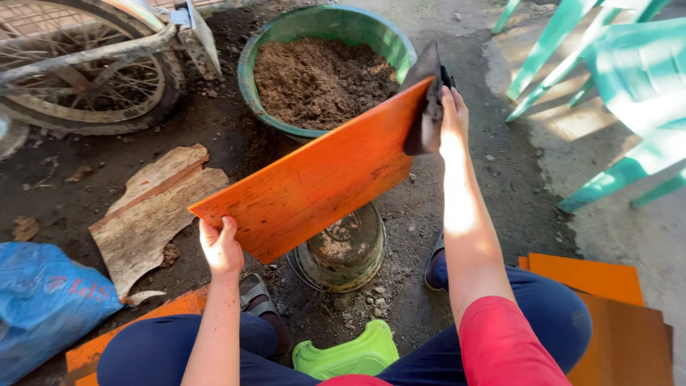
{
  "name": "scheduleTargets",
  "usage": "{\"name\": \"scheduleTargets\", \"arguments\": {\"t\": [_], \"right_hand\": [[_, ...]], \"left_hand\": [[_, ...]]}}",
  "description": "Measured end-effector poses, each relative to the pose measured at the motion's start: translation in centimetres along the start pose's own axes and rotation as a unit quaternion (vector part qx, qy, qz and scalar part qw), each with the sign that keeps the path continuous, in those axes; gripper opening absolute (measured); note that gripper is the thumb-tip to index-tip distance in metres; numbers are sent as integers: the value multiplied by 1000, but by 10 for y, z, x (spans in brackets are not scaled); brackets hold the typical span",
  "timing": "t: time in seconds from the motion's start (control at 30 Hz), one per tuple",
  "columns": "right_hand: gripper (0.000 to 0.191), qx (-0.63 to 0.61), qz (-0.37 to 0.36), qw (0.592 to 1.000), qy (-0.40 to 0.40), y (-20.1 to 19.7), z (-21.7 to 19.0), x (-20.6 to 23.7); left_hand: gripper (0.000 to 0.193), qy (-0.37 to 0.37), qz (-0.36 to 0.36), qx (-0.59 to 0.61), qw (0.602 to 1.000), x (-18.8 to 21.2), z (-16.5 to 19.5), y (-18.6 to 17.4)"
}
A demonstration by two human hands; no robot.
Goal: The person sits on a small stool and wipes orange rectangular tiles with a dark cloth. They handle the tiles one at a time, wiping both sides, flipping them over, and stacking them on the ground. The person repeats this process for multiple tiles throughout the clip.
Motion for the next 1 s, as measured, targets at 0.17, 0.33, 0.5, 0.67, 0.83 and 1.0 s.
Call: {"name": "scheduleTargets", "arguments": {"t": [0.17, 0.33, 0.5, 0.67, 0.83, 1.0], "right_hand": [[40, 90, 11, 994, 68, -28, 49, 0], [39, 101, 23, 986, 132, -43, 100, 37], [28, 207, -27, 976, 58, -16, 45, 51], [6, 331, -4, 934, -136, 35, -141, 92], [23, 495, -16, 760, -420, 130, -294, 173], [35, 591, 29, 663, -459, 194, -276, 205]], "left_hand": [[32, 5, 2, -5, 1000, 3, -4, -1], [33, 20, -7, -4, 1000, 11, 1, 6], [38, 39, 19, -11, 999, 19, 26, 10], [37, 30, 84, 112, 990, 42, 3, 19], [35, -80, 82, 155, 981, 91, -88, 44], [70, -337, 64, -16, 939, 143, -142, 44]]}}
Point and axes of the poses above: each hand's wrist, its own x-axis away from the middle knuckle, its own y-axis out of the palm, z = x × y, the point moved 10 cm from there along -x, towards the middle knuckle, and after that the axes turned 15 degrees about y, right-handed, at the moved point
